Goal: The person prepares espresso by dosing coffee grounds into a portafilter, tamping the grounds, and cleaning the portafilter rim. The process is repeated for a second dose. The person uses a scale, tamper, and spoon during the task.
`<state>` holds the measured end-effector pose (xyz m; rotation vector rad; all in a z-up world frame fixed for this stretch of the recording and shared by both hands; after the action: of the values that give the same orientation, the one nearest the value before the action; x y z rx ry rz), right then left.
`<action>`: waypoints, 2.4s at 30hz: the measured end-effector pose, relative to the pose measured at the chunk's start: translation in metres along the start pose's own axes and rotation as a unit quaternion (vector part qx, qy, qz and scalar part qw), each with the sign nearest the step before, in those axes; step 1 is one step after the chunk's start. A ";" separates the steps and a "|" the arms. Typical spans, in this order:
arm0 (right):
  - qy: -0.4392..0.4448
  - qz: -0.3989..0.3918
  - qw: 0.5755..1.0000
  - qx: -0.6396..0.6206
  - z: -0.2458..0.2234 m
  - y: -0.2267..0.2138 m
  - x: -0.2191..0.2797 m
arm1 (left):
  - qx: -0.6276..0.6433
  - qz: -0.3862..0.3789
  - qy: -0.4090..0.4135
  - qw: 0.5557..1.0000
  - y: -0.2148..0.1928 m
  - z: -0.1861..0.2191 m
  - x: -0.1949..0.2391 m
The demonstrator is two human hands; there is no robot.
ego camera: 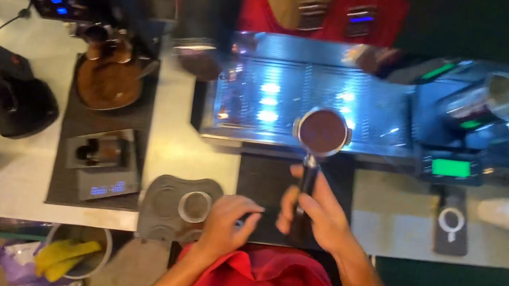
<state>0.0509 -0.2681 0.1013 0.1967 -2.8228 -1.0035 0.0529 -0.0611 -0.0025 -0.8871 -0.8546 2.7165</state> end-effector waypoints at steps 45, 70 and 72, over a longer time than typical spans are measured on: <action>-0.100 0.042 0.960 -0.260 -0.076 0.023 -0.095 | -0.124 -0.209 -0.081 0.967 0.141 0.001 -0.008; 0.232 0.065 0.951 0.191 -0.207 -0.083 -0.069 | -0.129 -0.183 -0.185 0.957 0.134 0.030 -0.037; 0.208 0.053 0.962 0.166 -0.210 -0.096 -0.056 | -0.112 -0.186 -0.191 0.957 0.132 0.038 -0.043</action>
<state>0.1498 -0.4615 0.1966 0.2531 -2.5535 -0.3981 0.0695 -0.2012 -0.0308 -0.1906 -1.2737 2.5153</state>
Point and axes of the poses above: each hand's wrist, its own x-axis away from the middle knuckle, its own y-axis out of the palm, z = x × y, the point moved 3 cm from there along -x, towards the middle knuckle, and after that the axes turned 8 degrees about -x, right-handed, at the moved point
